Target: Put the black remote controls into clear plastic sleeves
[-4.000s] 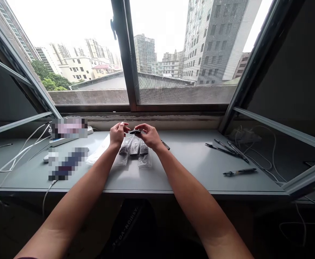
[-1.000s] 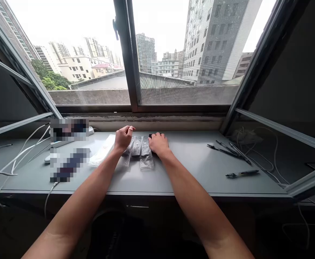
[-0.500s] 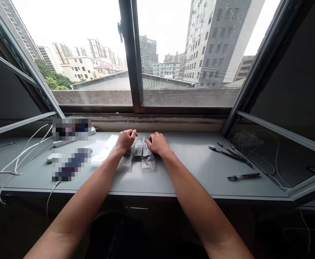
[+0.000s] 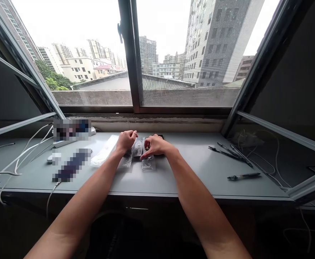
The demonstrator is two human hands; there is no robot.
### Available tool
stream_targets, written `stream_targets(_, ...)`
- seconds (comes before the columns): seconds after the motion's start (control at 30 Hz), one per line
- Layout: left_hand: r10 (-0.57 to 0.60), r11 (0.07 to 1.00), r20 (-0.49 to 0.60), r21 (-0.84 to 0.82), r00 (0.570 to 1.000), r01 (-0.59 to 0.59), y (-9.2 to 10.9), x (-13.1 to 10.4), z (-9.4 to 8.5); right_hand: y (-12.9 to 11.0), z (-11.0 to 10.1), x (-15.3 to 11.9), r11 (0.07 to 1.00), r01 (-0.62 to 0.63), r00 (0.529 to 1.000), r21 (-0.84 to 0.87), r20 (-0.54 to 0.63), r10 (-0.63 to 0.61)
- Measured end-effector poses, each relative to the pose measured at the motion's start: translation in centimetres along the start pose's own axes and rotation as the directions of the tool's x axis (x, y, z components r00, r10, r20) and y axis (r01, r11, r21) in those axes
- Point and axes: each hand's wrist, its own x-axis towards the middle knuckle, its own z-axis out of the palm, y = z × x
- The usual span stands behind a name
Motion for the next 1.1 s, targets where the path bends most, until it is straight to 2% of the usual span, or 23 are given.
stream_targets(0.13, -0.008, 1.000, 0.004, -0.004, 1.000, 0.008, 0.2, 0.0, 0.0, 0.0, 0.1, 0.2, 0.999, 0.020, 0.999, 0.026, 0.044, -0.021)
stream_targets(0.37, -0.013, 1.000, 0.014, 0.004, 1.000, 0.013, 0.4, -0.2, -0.1, 0.7, 0.5, 0.9, 0.976, 0.100, 0.980, 0.191, 0.153, -0.130)
stream_targets(0.53, -0.015, 1.000, 0.024, -0.001, 1.000, 0.015, 0.4, -0.2, -0.1, 0.3, 0.6, 0.9, 0.966, 0.151, 0.968, 0.208, 0.169, -0.188)
stream_targets(0.67, -0.017, 1.000, 0.025, -0.006, 1.000, 0.017, 0.4, -0.3, 0.0, -0.1, 0.2, 0.6, 0.969, 0.106, 0.978, 0.225, 0.151, -0.142)
stream_targets(0.73, -0.019, 1.000, 0.029, -0.003, 0.999, 0.019, 0.5, -0.3, 0.0, -0.1, 0.1, 0.5, 0.960, 0.078, 0.986, 0.270, 0.119, -0.113)
stream_targets(0.8, -0.004, 1.000, 0.036, -0.003, 0.999, 0.004, 0.6, -0.3, -0.1, 0.1, 0.1, 0.6, 0.939, 0.102, 0.990, 0.327, 0.056, -0.127)
stream_targets(0.9, 0.040, 0.998, 0.043, -0.041, 0.998, -0.038, 0.9, -0.2, -0.3, 0.7, 0.4, 1.2, 0.904, 0.160, 0.986, 0.396, -0.097, -0.132)
stream_targets(1.0, 0.035, 0.992, 0.076, -0.127, 0.997, -0.025, 1.3, -0.2, -0.5, 1.1, 0.8, 1.8, 0.884, 0.172, 0.965, 0.434, -0.253, -0.063)
stream_targets(1.1, -0.001, 0.973, 0.130, -0.230, 0.992, 0.031, 1.7, -0.2, -0.6, 1.2, 1.2, 2.2, 0.858, 0.178, 0.939, 0.482, -0.345, -0.001)
